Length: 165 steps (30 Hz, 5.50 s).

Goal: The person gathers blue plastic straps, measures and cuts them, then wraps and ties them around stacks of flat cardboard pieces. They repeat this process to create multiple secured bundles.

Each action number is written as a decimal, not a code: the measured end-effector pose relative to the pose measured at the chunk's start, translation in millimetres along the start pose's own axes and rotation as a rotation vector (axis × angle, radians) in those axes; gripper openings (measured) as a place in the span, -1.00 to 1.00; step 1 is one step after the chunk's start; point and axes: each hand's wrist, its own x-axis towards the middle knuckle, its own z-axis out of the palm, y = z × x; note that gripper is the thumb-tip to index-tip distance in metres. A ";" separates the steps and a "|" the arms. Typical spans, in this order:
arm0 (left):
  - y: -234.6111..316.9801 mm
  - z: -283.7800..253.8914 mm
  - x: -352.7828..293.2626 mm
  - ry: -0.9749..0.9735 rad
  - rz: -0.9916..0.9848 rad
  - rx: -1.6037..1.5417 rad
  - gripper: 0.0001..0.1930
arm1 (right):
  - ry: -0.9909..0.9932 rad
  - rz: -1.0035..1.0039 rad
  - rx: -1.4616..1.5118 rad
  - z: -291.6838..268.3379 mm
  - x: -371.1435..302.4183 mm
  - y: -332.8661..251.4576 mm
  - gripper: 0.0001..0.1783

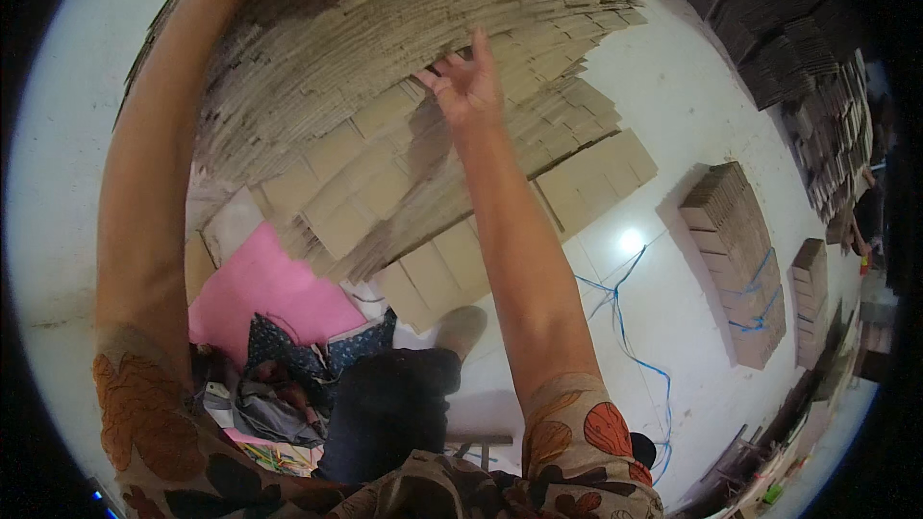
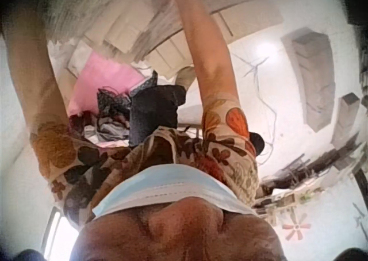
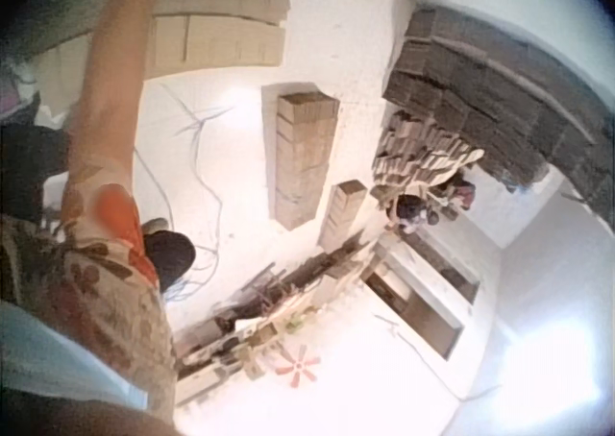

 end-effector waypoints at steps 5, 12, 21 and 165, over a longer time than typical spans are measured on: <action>-28.5 27.1 -21.8 0.258 0.195 0.243 -0.12 | -0.003 0.021 0.179 3.0 -6.3 11.7 -0.19; 34.0 62.3 -70.5 0.464 0.197 0.637 -0.21 | 0.068 -0.037 0.367 7.2 -0.8 16.3 -0.39; 108.2 115.9 -158.9 0.707 0.127 0.768 -0.28 | -0.207 -0.013 0.376 2.8 -35.3 10.5 -0.41; 347.3 614.8 -219.1 -0.873 -0.072 -0.919 -0.05 | 0.676 -0.181 -0.427 -442.6 -603.2 -231.5 -0.28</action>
